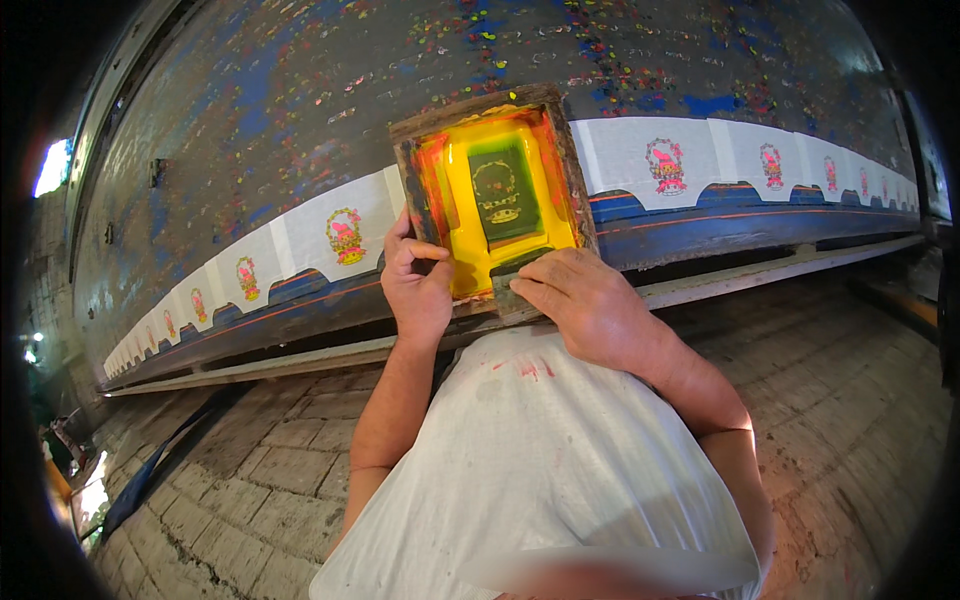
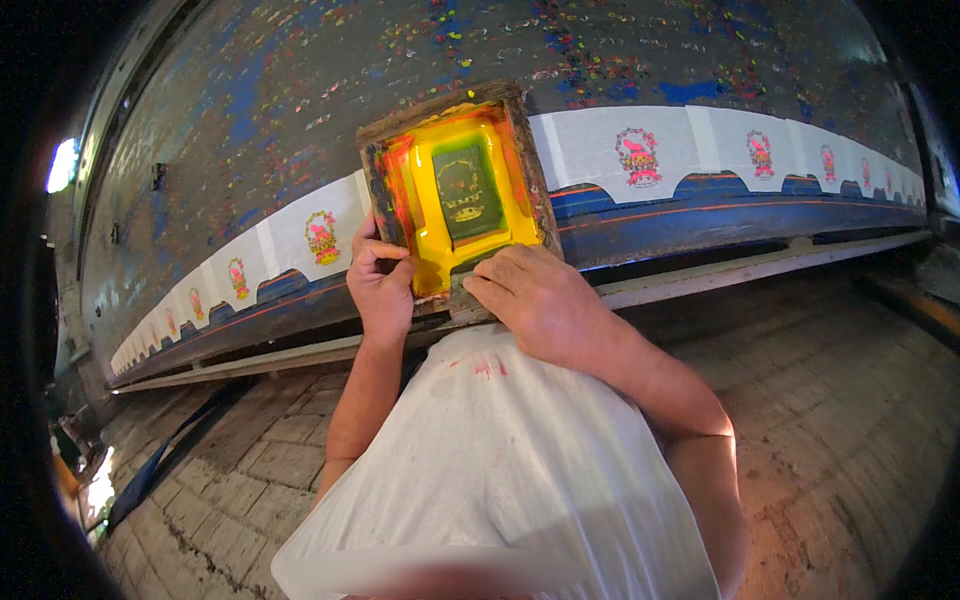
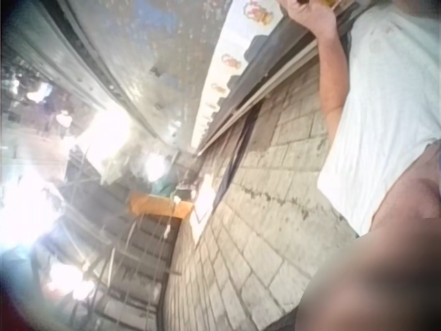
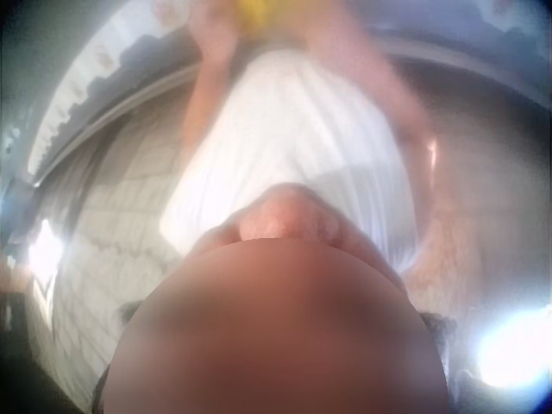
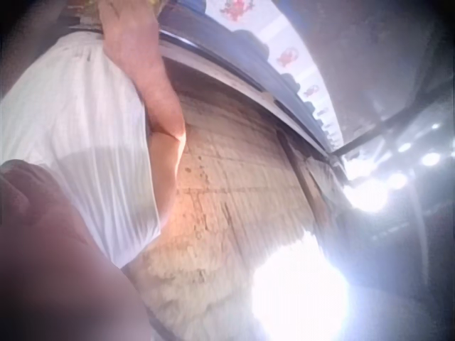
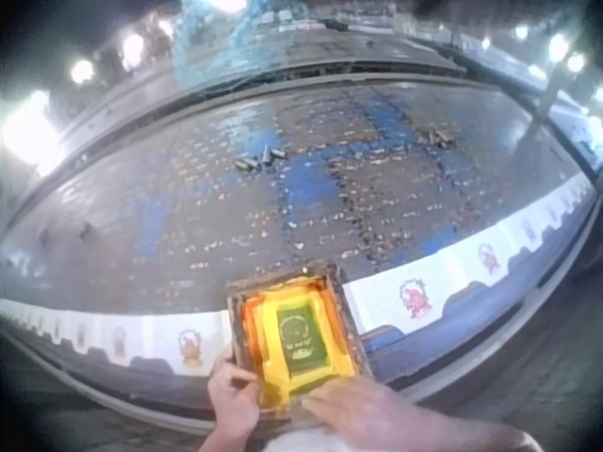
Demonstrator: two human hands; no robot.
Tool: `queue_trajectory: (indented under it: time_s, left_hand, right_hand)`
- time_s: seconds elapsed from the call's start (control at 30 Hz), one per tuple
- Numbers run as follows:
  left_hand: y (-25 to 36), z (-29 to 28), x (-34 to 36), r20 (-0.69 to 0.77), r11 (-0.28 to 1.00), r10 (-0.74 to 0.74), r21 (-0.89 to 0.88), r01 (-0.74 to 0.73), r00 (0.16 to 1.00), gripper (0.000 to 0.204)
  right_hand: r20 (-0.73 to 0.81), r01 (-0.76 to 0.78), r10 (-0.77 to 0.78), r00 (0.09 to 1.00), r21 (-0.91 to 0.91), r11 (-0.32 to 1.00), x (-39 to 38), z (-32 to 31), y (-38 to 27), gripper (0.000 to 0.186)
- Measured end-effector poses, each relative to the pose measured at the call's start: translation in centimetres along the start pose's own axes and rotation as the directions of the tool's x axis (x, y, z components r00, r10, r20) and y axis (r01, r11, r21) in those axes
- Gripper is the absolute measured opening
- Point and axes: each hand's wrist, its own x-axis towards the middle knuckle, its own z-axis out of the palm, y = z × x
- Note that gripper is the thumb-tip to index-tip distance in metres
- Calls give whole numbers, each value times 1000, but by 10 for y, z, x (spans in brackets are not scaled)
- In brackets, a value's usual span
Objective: The person prepares a screen printing frame with yellow ink, then walks to a long fabric roll and uses a squeegee to pull ink through the screen onto the fabric. The person repeatedly re-inks and prints along the fabric length.
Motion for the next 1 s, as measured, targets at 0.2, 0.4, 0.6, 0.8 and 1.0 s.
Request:
queue_trajectory:
  time_s: [0.2, 0.4, 0.6, 0.8, 1.0]
  left_hand:
    - [-2, 0, 1, 12, 999, 22, 38, -22, 1000, 26]
    - [0, 5, 1, -11, 998, 5, 66, -5, 1000, 24]
    - [2, 5, 0, 8, 993, 34, 109, -35, 999, 23]
    - [1, 5, 0, 17, 988, 54, 147, -56, 998, 22]
    - [2, 5, 0, 21, 978, 76, 193, -79, 997, 22]
  right_hand:
    - [-68, 24, -30, 997, -91, 996, 1, 21, 3, 47]
    - [-104, 16, -30, 994, -132, 991, 52, 18, 41, 50]
    - [-143, 27, -53, 988, -174, 984, 119, 0, 85, 52]
    - [-73, 8, -22, 997, -190, 982, 123, -2, 75, 50]
    - [-4, -1, 1, 1000, -175, 985, 68, 10, 27, 49]
